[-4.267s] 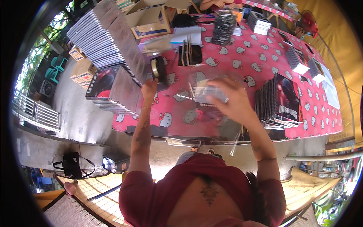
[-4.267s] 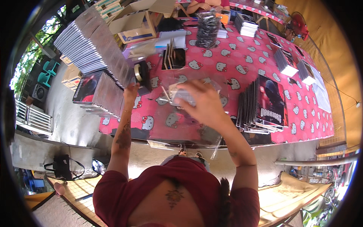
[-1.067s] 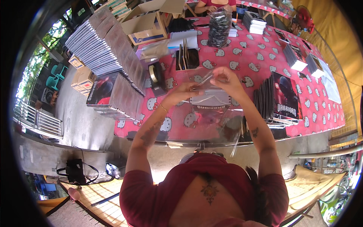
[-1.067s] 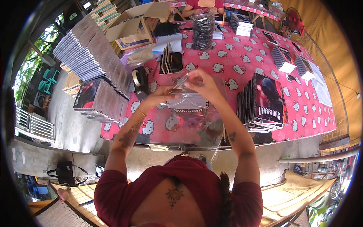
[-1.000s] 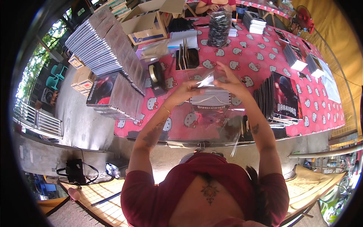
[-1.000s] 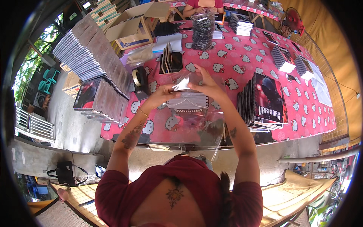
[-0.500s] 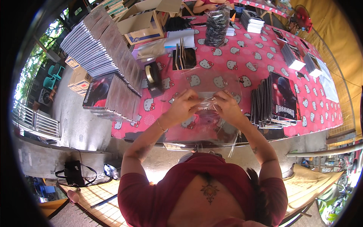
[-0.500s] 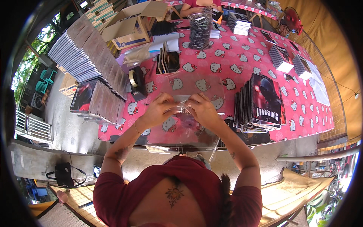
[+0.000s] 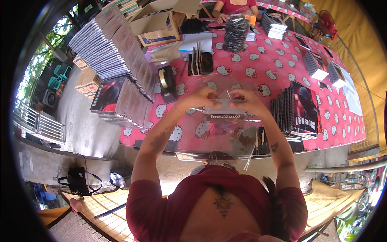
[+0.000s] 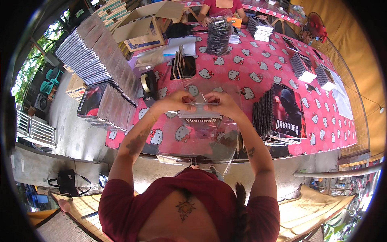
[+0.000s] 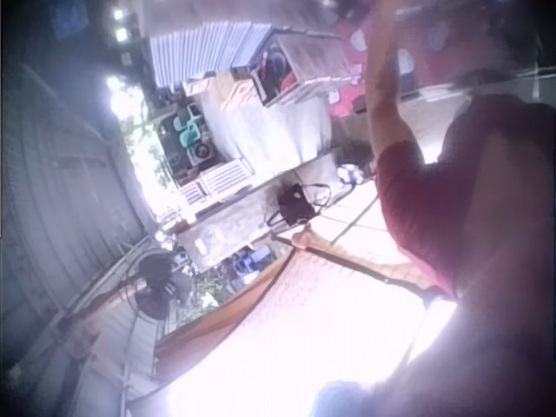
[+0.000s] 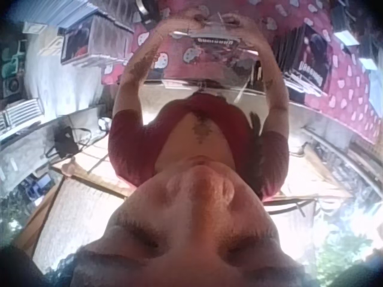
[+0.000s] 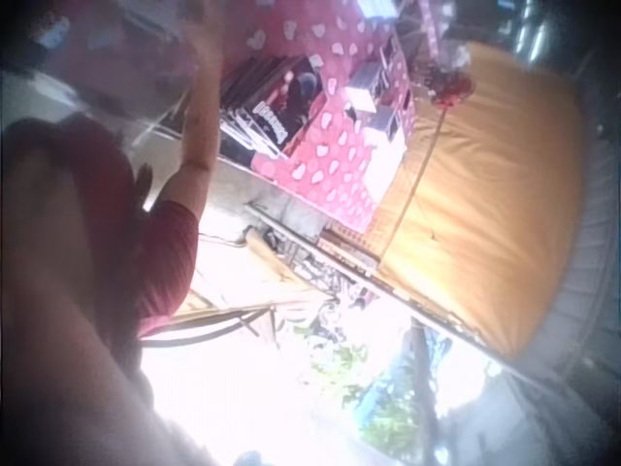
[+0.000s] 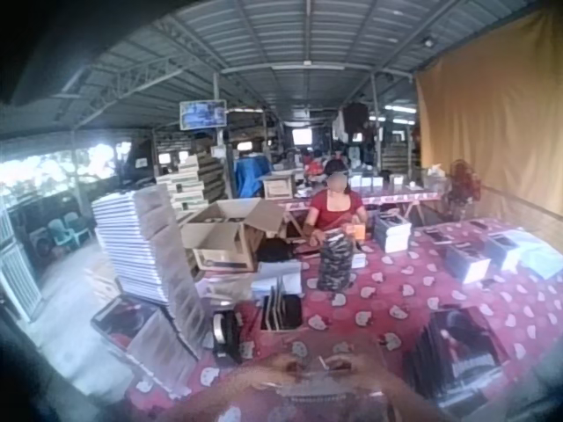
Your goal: The person places books into clear plastic bags, removes the adhesive strip, and seals the bags by hand before stacking them.
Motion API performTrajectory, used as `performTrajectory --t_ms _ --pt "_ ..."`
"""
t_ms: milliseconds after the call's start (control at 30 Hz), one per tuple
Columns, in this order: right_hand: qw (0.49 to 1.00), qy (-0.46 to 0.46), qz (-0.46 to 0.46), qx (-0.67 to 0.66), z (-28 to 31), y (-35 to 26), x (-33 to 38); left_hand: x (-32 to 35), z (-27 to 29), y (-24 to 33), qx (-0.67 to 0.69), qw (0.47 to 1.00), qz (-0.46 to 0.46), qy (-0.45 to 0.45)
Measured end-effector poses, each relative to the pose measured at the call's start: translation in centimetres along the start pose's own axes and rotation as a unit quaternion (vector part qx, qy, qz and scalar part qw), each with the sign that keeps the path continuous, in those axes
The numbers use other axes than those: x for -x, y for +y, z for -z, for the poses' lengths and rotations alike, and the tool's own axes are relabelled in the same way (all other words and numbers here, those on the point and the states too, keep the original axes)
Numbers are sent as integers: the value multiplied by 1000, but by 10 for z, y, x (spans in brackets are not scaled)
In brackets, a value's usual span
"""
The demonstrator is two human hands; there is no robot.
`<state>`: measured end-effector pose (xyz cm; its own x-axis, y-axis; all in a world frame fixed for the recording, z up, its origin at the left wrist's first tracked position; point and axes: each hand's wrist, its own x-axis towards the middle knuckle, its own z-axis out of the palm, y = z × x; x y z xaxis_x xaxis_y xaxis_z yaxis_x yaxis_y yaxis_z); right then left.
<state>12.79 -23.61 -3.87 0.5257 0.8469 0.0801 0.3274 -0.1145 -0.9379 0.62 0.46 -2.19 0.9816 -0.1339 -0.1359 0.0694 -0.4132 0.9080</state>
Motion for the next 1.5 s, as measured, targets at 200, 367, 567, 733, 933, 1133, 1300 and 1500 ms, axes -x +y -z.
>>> performTrajectory --t_ms 200,367,567,733,933,1133,1300,1500 --pt "998 37 10 41 -2 1 0 -59 7 -7 131 986 99 -44" --pt "996 81 -11 45 -9 -1 1 -12 35 -86 -82 889 60 447" --pt "992 108 -15 62 -17 -1 3 76 76 -203 204 808 154 530" --pt "994 101 1 48 -14 7 1 71 97 -207 378 787 94 479" --pt "996 82 -16 19 -12 3 1 58 70 -200 270 781 7 563" --pt "997 67 -13 38 -12 -1 -1 75 41 -226 148 763 63 626" --pt "995 92 -7 30 -12 8 4 74 64 -100 -441 746 232 442" --pt "994 96 0 51 -12 11 0 -16 48 70 -374 907 -191 -27"
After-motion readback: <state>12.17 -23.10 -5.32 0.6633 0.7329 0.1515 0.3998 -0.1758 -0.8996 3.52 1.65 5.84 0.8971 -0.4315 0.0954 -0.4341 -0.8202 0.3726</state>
